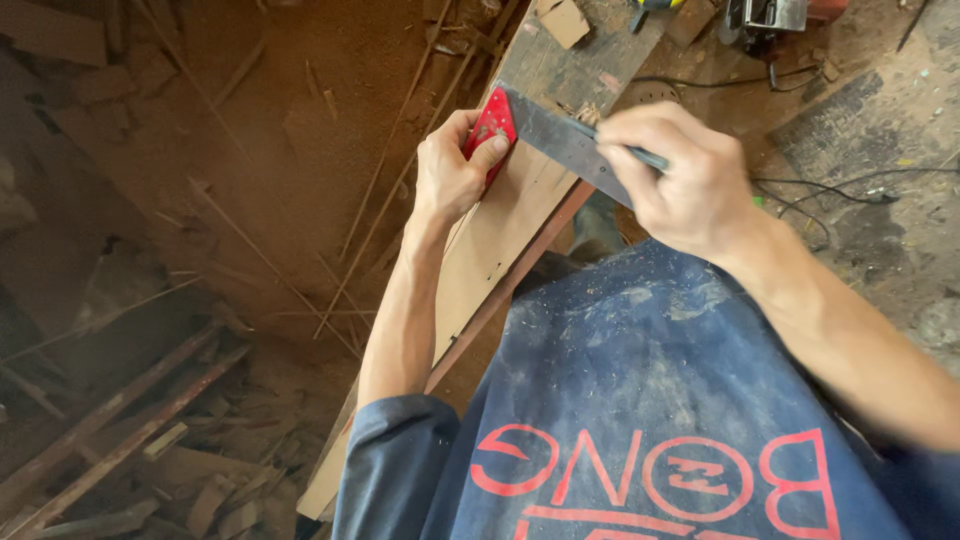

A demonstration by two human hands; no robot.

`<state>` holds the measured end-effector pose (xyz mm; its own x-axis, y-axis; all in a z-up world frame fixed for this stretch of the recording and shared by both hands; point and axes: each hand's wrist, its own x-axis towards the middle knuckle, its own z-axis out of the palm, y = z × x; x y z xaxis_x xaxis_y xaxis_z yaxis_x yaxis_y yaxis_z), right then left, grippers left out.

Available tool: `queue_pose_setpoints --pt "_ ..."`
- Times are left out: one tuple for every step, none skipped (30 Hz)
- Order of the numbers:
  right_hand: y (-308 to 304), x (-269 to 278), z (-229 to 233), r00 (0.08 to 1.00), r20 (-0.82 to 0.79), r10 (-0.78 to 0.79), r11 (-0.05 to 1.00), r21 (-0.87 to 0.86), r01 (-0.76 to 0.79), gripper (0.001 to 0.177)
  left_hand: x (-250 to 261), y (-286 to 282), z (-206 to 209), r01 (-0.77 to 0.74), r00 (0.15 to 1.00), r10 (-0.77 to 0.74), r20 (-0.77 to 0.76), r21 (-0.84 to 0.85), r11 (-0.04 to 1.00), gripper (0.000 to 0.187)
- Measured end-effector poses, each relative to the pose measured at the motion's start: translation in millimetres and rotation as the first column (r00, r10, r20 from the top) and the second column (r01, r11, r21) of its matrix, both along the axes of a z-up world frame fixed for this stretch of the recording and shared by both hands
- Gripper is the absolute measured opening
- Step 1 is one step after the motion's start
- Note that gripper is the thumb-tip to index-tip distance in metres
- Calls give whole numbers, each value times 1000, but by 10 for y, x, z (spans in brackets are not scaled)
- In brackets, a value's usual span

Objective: The person measures and marks wooden planks with a tape measure, square, and pencil, then uses a circular saw to cut the planks along the marked lines. The person repeats the measuring, marking, and cutting process on multiple planks.

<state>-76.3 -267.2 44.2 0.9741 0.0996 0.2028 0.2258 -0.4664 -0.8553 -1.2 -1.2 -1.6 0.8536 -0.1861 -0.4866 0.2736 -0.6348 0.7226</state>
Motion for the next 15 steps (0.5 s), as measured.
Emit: queue_pose_setpoints --pt "-101 -63 55 998 -63 13 1000 -22 -14 5 -2 8 -5 -4 1000 4 -7 9 1000 36" --pt "-227 -125 119 992 -126 25 999 -43 -31 5 -3 16 -8 -4 1000 4 -4 -4 1000 36" --pt "-285 -137 140 982 -185 38 997 -63 -51 5 2 19 -7 -5 1000 5 3 -17 1000 36" --pt "-297 -129 126 989 -144 26 998 -49 -33 4 6 20 -6 -6 1000 6 10 -30 1000 36" --pt "-302 -128 96 994 -107 8 999 -38 -12 4 2 17 -16 0 1000 0 12 -23 1000 36" --pt "-286 -120 52 998 -69 -10 1000 -25 9 4 -6 18 -22 6 1000 -6 15 -17 1000 36" --pt "-219 -65 -23 999 -33 -6 1000 -10 6 3 -4 16 -16 11 1000 -11 20 -9 1000 36" --pt "-107 16 -122 1000 2 -2 1000 6 2 3 0 10 -11 5 1000 -4 12 -9 1000 36" --pt "-32 48 -188 999 39 3 1000 23 -4 4 4 10 -9 -4 1000 4 5 -7 1000 36" --pt "8 45 -223 1000 29 -4 1000 31 3 4 6 11 -9 -12 1000 12 -2 -6 1000 36" --pt "44 42 -244 1000 20 -10 999 39 10 5 5 12 -5 -12 1000 12 -6 -10 1000 36" --pt "57 18 -236 1000 10 -16 999 48 16 7 5 17 -2 -11 1000 11 -9 -15 1000 35" --pt "25 -16 -206 1000 -1 -9 1000 16 9 6 6 18 -11 -12 1000 12 -12 -22 1000 35" --pt "-45 -57 -152 1000 -13 -2 1000 -17 2 6 8 20 -25 -10 1000 10 0 -22 1000 35" --pt "-123 -109 -79 1000 -27 1 999 -50 -3 6 6 22 -34 -5 1000 5 10 -23 1000 35"
